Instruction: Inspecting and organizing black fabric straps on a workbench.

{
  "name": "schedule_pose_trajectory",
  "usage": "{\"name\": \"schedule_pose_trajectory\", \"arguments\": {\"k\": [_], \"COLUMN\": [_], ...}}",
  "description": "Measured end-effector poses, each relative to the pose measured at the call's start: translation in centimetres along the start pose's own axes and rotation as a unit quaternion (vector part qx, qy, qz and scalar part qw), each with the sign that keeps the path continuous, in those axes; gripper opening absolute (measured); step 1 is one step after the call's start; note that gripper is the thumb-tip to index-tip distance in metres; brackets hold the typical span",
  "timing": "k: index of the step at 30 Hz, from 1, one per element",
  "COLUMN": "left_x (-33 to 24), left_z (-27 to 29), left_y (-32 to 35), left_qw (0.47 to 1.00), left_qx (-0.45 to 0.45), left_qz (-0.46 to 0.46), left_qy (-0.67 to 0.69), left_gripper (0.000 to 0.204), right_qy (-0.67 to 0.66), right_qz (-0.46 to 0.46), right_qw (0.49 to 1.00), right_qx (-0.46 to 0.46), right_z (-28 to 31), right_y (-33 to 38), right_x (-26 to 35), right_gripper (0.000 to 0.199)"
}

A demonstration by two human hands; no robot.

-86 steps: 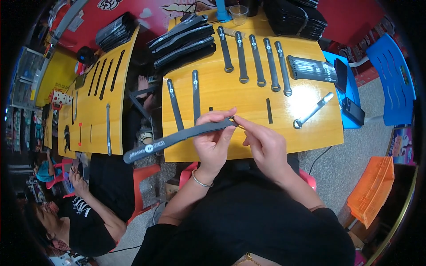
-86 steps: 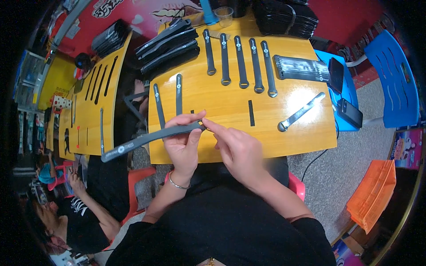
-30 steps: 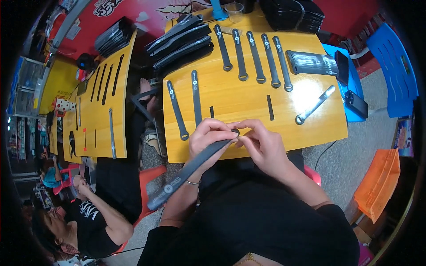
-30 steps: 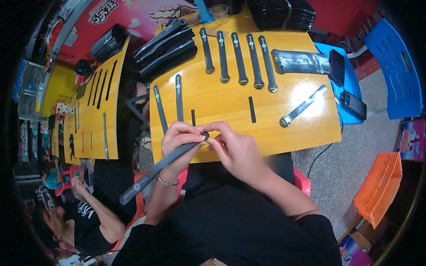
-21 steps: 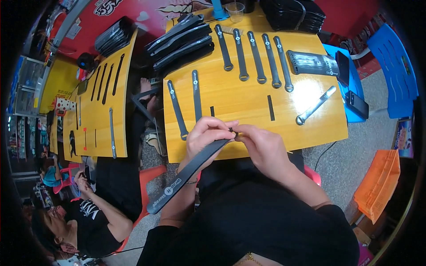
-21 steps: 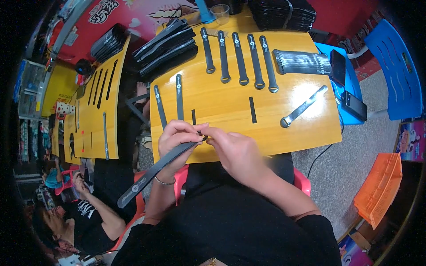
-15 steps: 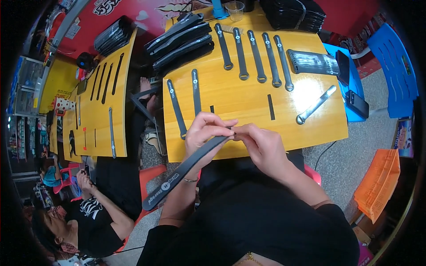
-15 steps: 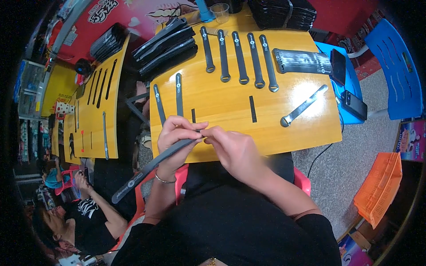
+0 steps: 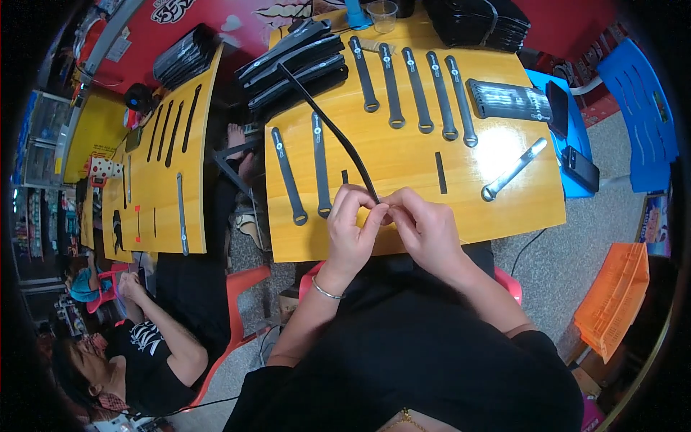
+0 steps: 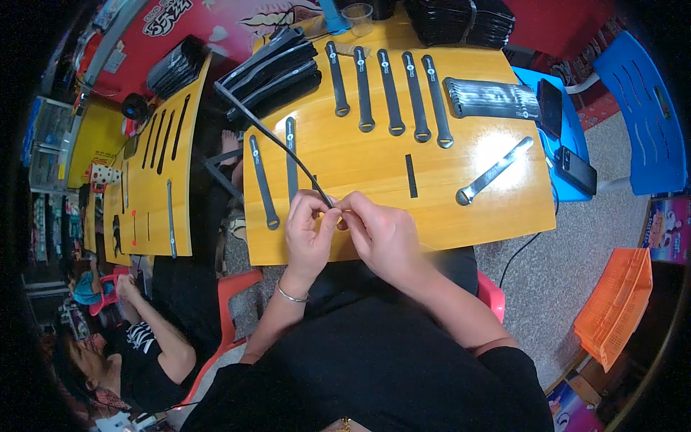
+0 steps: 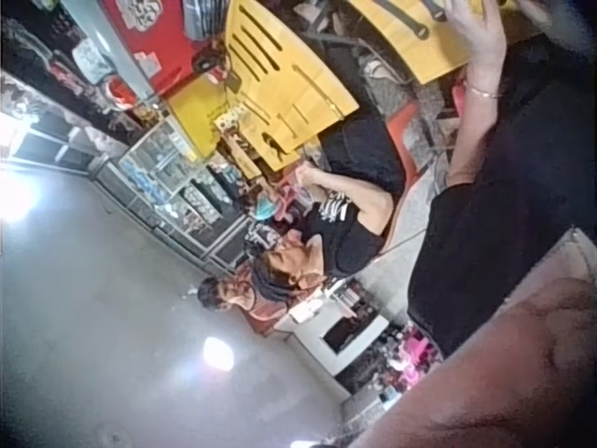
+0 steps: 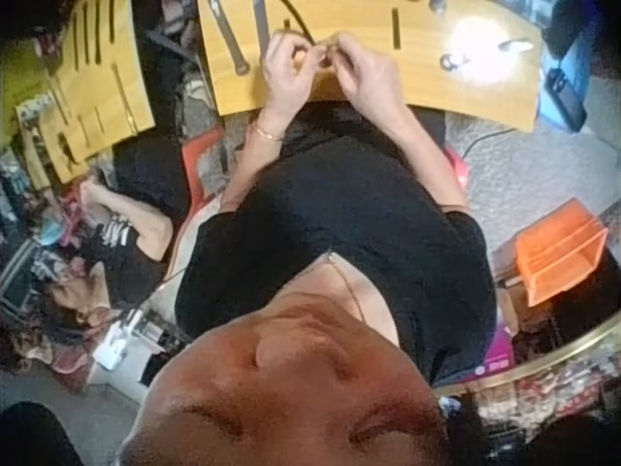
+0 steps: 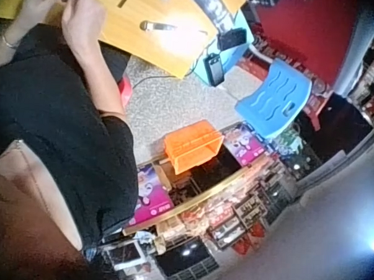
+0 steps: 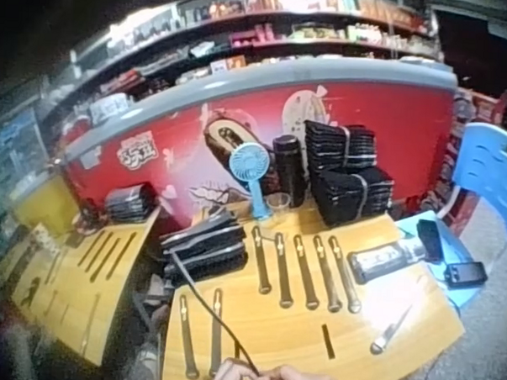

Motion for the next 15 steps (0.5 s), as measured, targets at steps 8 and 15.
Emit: {"name": "schedule_pose_trajectory", "arguments": {"k": [8, 15], "left_x": [0.0, 0.1], "left_z": [0.1, -0.4], "left_y": [0.3, 0.6], "left_qw": [0.999, 0.976], "left_qx": [-0.02, -0.119], "left_qz": [0.02, 0.077], "left_qy": [0.044, 0.162], "left_gripper": [0.015, 0.017], "right_qy": [-0.111, -0.069], "right_qz": [-0.047, -0.041], "right_qw": [0.993, 0.994], "right_qx": [0.002, -0.077], "right_z": [-1.1, -1.4], "right_y": [0.6, 0.4], "right_x": [-1.3, -1.2], "right_gripper": [0.009, 0.008]}}
Point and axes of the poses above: each hand's wrist, its own y-axis away from the middle knuckle, its own z-axis out of the back of the hand, x = y × z, the point moved 5 cm from there along -y, towards the middle knuckle, and after that the axes turned 12 degrees about y, right-handed, at the moved point
